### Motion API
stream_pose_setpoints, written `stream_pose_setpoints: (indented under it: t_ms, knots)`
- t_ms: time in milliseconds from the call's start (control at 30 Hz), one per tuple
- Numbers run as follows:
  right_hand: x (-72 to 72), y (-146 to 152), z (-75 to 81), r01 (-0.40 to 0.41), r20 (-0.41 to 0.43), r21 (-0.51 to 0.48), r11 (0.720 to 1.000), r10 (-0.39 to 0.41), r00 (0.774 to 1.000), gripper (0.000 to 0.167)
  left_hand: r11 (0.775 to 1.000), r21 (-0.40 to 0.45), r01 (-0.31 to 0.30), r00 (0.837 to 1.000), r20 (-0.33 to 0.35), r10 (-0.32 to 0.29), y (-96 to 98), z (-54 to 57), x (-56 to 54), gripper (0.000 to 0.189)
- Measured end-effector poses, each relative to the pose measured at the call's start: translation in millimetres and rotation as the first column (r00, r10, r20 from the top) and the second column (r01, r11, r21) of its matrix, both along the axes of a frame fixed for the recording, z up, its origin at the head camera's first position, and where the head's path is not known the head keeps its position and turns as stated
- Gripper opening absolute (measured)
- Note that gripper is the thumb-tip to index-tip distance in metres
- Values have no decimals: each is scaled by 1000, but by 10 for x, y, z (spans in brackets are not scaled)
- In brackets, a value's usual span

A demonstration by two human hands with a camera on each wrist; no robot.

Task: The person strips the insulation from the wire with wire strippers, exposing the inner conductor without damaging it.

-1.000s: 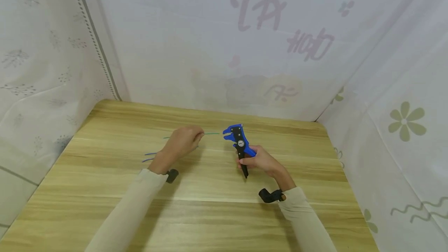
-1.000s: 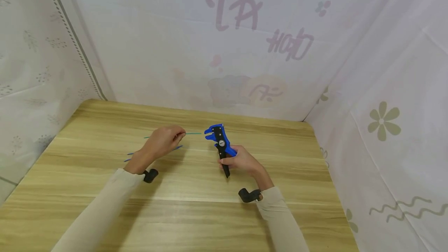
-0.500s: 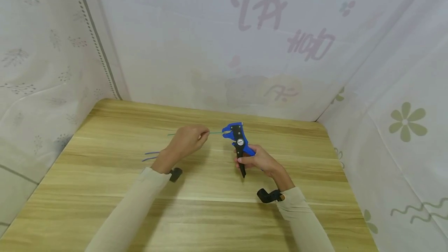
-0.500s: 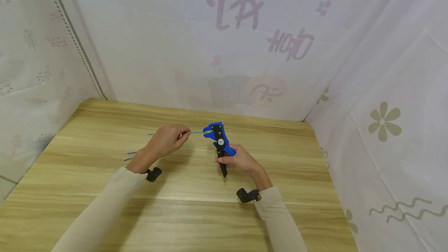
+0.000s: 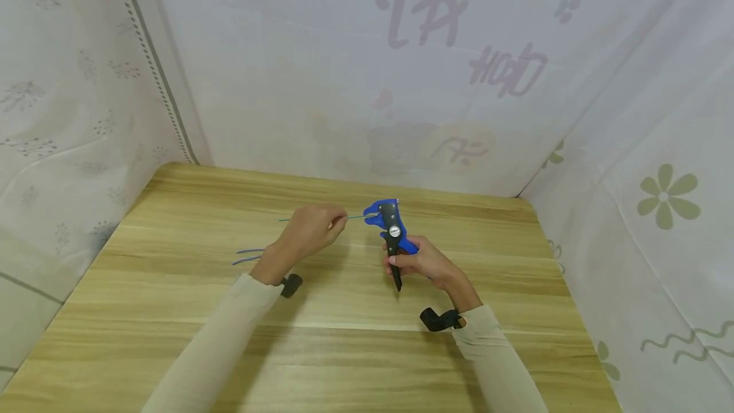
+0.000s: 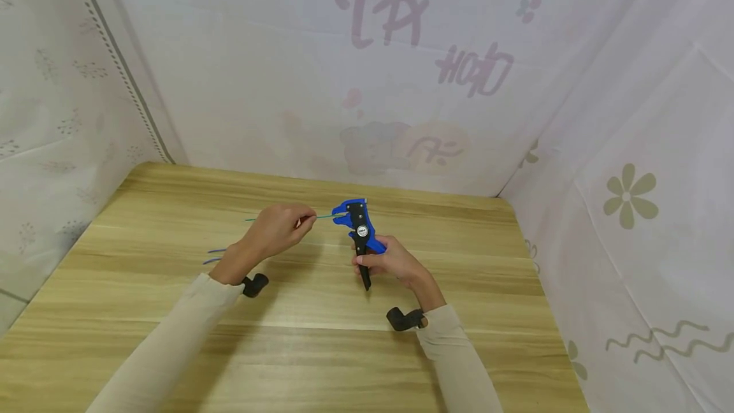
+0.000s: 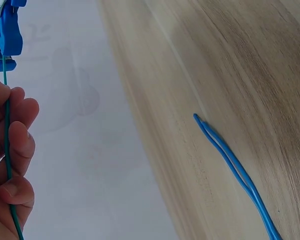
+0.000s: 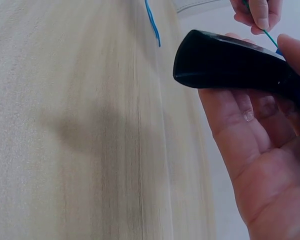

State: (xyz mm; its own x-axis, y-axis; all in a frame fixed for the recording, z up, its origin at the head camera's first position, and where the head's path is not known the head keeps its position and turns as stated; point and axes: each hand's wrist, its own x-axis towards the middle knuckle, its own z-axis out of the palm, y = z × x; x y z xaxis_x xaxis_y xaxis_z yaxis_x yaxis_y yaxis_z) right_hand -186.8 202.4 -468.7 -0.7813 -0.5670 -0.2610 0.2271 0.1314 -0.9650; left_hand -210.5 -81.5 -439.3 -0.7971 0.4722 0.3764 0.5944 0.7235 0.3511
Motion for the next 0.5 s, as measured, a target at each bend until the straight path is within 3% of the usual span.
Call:
stream_pose_setpoints:
  t_ms: [500]
  knots:
    - [2,1,9,-6,15,-23,1000,6,1000,26,999,6,36,999,-17,-36,24,24,18,21]
